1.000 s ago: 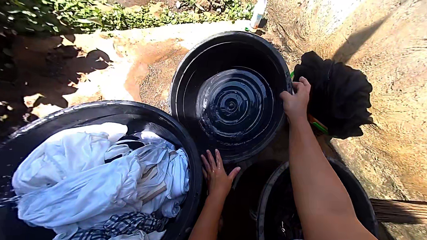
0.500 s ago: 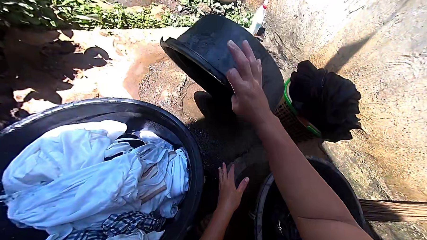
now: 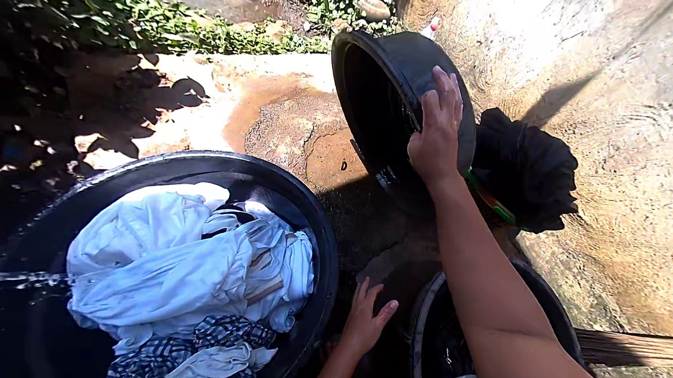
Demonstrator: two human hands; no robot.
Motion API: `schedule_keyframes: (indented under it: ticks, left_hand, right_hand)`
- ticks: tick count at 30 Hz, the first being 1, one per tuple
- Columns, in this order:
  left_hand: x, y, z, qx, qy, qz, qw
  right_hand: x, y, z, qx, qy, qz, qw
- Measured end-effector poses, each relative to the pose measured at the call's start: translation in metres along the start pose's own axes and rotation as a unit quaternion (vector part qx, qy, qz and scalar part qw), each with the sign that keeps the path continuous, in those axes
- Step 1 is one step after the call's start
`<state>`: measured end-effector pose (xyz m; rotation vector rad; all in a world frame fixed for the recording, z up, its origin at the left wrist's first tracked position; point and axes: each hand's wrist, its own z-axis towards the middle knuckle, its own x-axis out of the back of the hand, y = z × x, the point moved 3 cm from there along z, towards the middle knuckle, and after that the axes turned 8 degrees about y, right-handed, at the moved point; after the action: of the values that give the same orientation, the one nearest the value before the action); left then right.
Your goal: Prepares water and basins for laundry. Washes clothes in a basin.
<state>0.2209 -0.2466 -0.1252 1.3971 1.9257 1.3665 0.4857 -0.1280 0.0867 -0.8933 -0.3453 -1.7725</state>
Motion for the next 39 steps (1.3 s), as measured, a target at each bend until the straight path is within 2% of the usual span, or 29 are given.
schedule_keyframes:
  ticks: [6,10,15,18,20,26,31,35,39]
  left_hand:
    - [-0.009,-0.002,-0.004,-0.03,-0.025,-0.041,0.998]
    - [-0.017,-0.004,0.0,-0.034,-0.035,-0.058,0.997]
    - [-0.021,-0.002,0.008,-0.026,-0.059,-0.051,0.997]
    - [-0.017,-0.006,0.007,-0.005,-0.064,-0.048,0.997]
    - [-0.015,-0.007,0.006,0.002,-0.065,-0.053,0.996]
    - [-0.018,-0.006,0.006,0.01,-0.065,-0.06,0.996]
    - [-0.027,-0.009,0.009,0.02,-0.084,-0.05,0.995]
    - [-0.023,-0.015,0.005,0.046,-0.095,-0.031,0.994]
    - [-0.017,-0.023,0.0,0.06,-0.082,-0.02,0.995]
  right_hand:
    - [0.034,0.053,0.004,-0.09,0.066,-0.033,0.993]
    - [0.045,0.078,0.0,-0.176,0.106,0.07,0.976]
    - [0.029,0.09,-0.006,-0.331,0.156,0.243,0.898]
    - [0.011,0.106,-0.032,-0.441,0.193,0.252,0.84]
    - [0.0,0.118,-0.058,-0.517,0.22,0.215,0.799]
    - [-0.007,0.152,-0.117,-0.588,0.141,0.07,0.793]
    - [0.007,0.154,-0.137,-0.568,0.062,-0.02,0.821]
    - [0.027,0.156,-0.133,-0.529,-0.085,-0.082,0.841]
    - [0.046,0.145,-0.151,-0.521,-0.247,-0.087,0.812]
